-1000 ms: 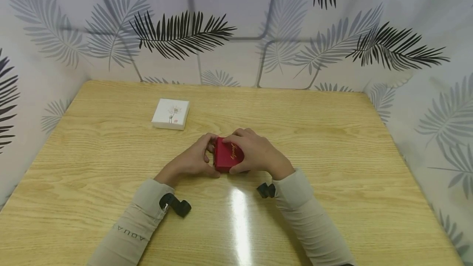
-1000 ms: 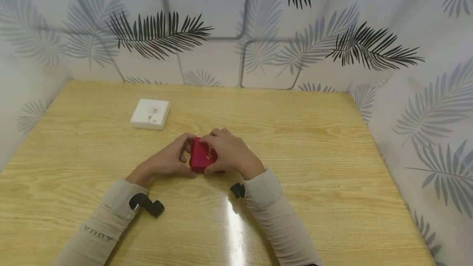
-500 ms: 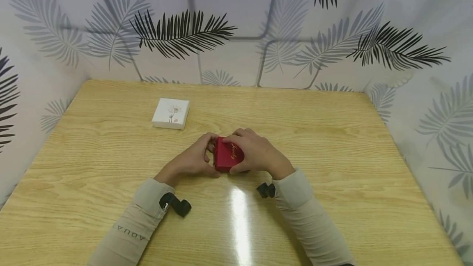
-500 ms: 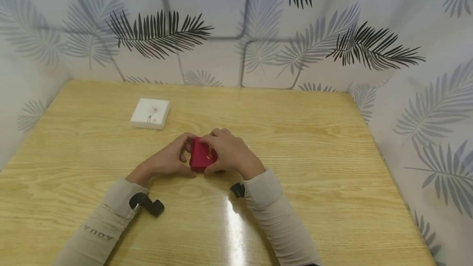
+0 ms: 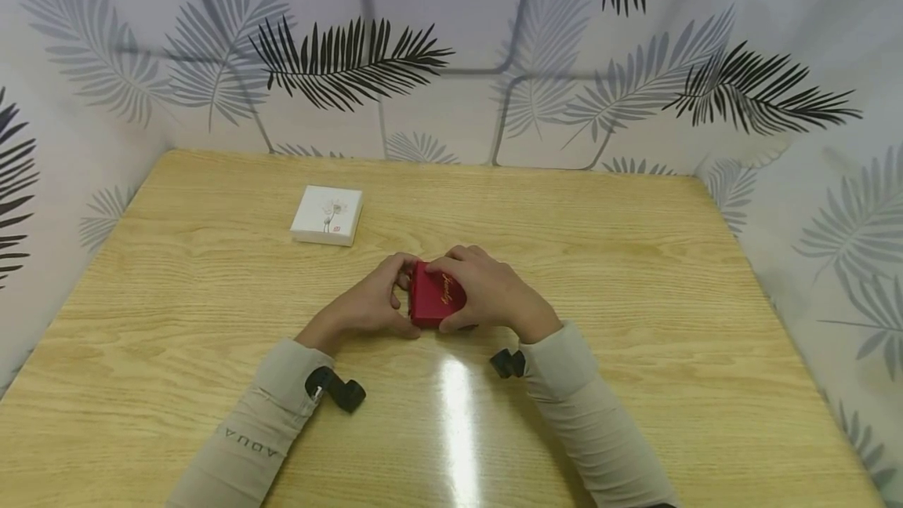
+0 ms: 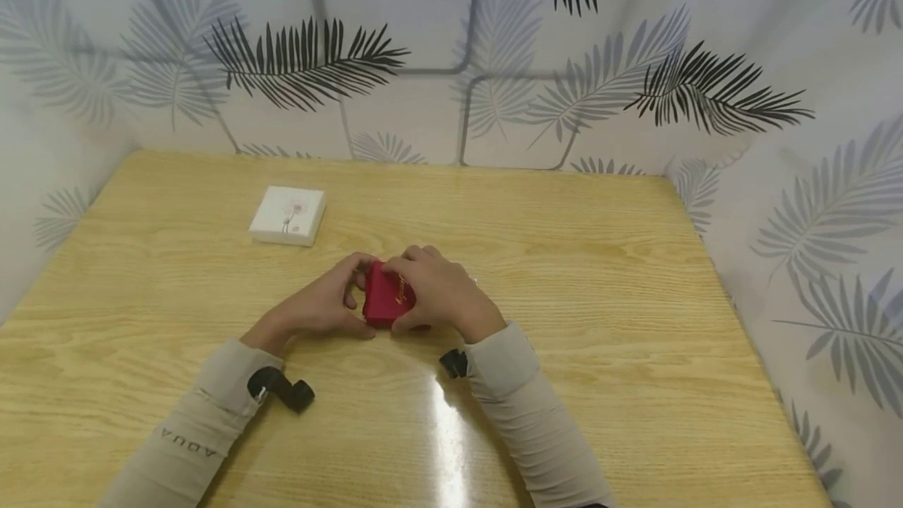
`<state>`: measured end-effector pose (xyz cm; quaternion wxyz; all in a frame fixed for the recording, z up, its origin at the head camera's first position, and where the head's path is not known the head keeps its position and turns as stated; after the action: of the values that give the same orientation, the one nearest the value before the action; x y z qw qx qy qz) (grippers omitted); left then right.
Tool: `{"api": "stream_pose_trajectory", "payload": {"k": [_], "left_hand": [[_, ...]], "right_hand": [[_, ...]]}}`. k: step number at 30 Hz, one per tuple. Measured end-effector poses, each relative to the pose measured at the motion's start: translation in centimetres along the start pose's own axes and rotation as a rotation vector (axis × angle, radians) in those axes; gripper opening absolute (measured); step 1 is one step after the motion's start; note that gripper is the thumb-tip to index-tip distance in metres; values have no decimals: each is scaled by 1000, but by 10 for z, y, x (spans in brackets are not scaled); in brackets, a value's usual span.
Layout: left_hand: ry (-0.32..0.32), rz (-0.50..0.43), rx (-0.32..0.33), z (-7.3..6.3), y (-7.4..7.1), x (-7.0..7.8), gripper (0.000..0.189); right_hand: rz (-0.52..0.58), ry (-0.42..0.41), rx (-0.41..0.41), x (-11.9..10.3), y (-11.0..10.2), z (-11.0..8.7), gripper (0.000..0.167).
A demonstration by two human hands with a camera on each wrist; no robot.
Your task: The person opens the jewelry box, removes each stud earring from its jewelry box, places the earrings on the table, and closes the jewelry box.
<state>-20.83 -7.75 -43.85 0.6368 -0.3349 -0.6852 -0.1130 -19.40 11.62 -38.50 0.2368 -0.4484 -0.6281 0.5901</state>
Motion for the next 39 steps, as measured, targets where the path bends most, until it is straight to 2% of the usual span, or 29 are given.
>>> {"api": "stream_pose_trajectory", "payload": {"k": [17,29,39], "left_hand": [[-8,11,5,-1,1,-1,96],[15,21,-4,1,0,-2,95],[-4,13,2,1,1,-1,96]], "right_hand": [[-6,3,1,-1,2,-1,80],[14,-4,12,-2,3,0,81],[-20,15,3,0,3,-1,84]]}}
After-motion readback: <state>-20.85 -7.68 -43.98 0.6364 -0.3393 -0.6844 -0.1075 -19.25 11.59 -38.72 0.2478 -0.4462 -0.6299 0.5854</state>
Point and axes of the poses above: each hand's wrist, its own z-axis towards the middle knuckle, its own y-axis out of the palm, x = y × z, the point moved 2 cm from there along z, towards the middle knuckle, and after that the axes turned 10 degrees about -z, right-handed, at the moved point
